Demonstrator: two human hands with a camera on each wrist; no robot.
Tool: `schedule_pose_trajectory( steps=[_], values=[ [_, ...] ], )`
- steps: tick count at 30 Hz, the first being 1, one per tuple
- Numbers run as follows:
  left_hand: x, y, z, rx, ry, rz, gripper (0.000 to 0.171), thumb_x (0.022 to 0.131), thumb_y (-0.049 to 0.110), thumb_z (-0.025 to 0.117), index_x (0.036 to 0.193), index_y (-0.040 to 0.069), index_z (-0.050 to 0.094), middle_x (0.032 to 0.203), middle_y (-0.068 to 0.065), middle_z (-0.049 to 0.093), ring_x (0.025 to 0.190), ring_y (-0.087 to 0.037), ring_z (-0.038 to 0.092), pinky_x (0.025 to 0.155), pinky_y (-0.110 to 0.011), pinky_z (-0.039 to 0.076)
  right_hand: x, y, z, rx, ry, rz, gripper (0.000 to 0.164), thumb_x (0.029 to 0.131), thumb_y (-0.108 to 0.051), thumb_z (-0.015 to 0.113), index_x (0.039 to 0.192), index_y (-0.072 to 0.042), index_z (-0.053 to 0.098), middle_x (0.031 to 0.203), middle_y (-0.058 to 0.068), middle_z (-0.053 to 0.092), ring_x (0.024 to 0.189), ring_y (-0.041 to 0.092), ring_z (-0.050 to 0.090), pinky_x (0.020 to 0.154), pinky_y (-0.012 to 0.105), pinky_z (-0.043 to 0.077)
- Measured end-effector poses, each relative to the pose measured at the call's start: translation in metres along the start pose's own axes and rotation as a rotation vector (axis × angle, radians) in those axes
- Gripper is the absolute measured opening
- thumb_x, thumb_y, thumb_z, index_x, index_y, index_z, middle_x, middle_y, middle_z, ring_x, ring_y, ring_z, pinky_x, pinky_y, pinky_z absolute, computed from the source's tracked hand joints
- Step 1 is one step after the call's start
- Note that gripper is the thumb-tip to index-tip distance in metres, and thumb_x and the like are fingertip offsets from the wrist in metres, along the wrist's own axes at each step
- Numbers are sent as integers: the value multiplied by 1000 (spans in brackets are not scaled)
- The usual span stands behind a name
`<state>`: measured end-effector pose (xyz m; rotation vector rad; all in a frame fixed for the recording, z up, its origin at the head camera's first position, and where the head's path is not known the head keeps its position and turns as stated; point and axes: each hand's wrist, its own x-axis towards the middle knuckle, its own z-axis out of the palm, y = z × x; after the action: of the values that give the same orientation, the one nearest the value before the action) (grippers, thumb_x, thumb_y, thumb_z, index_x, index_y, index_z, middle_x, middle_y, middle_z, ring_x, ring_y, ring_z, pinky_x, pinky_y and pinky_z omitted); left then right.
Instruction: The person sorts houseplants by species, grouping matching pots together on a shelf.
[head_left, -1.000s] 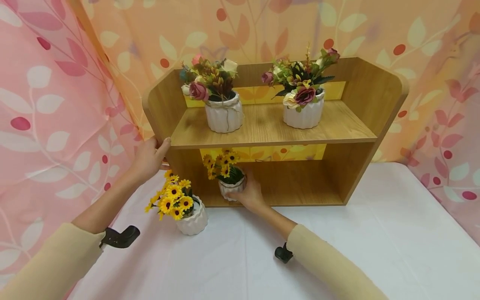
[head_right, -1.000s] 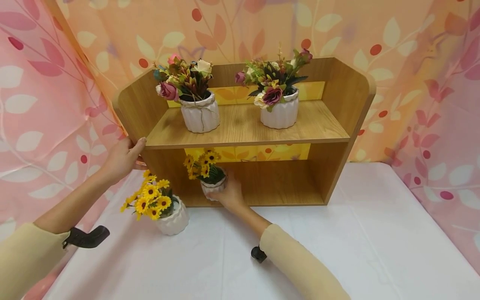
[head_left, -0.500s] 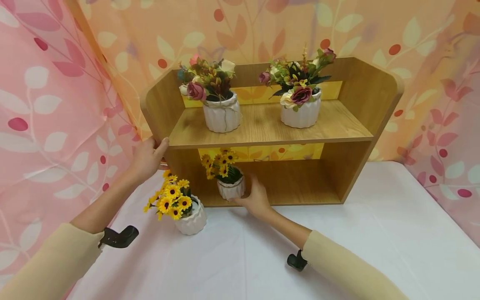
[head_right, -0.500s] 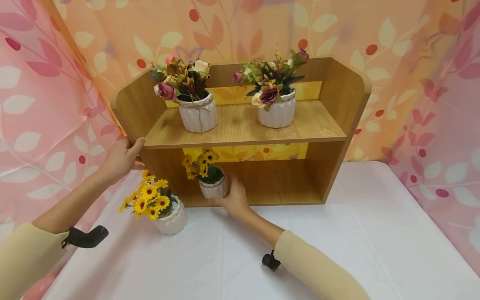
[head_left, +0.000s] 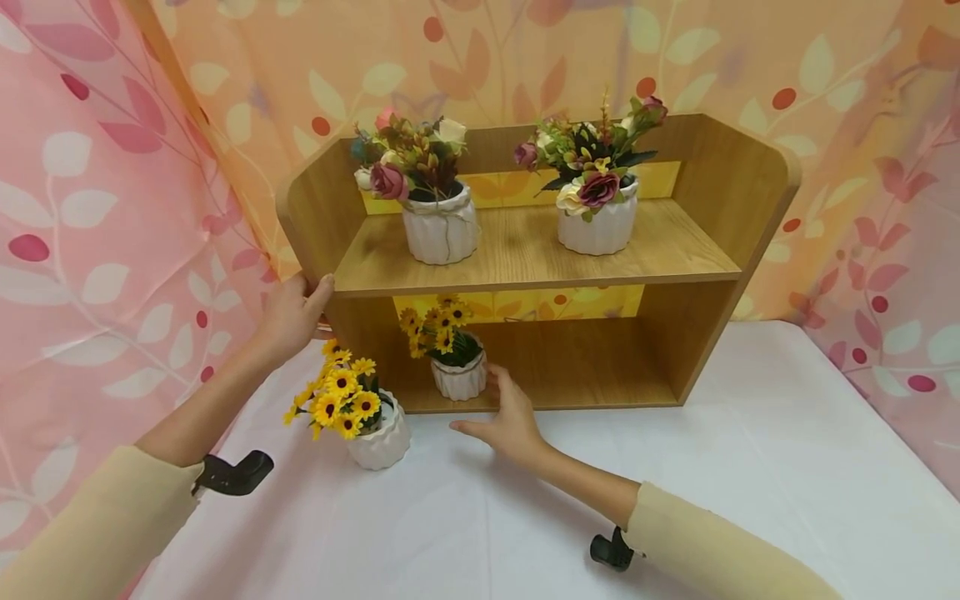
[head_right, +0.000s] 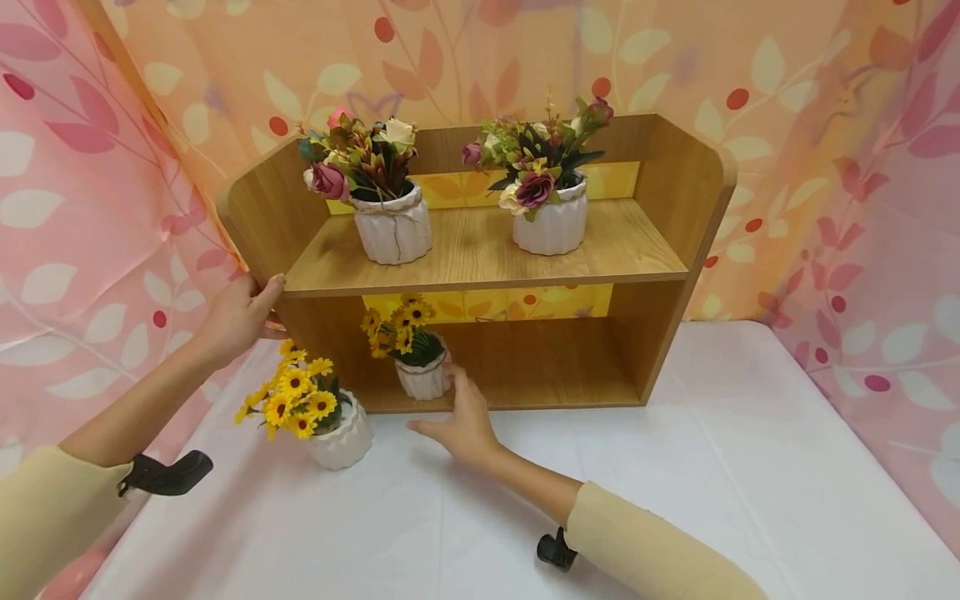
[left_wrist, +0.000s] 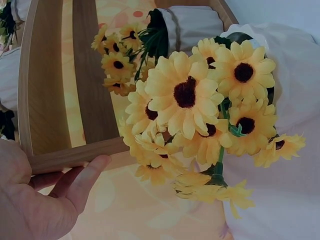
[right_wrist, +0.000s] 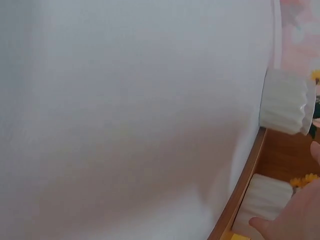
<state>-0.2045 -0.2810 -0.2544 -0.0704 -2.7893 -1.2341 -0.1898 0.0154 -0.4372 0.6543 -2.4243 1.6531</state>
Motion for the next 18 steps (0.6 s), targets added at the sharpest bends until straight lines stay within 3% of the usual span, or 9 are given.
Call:
schedule_pose_trajectory(
  steps=[6,18],
  values=[
    [0,0,-1,-4,-6,-1,72,115,43,30,159,-13,24,150,-39,49,124,-55,64,84,-44,63,-5,-13,9,54,-52,-10,91,75,-14,96,147,6,44,138,31,59,127,48,57,103,66,52],
    [0,0,-1,3,-8,3,72,115,45,32,160,-11,25,150,-37,50,125,-53,63,85,-43,63,-2,-28,42,140,-201,-86,92,75,-10,96,150,5,44,150,25,54,133,47,55,109,59,52]
  ],
)
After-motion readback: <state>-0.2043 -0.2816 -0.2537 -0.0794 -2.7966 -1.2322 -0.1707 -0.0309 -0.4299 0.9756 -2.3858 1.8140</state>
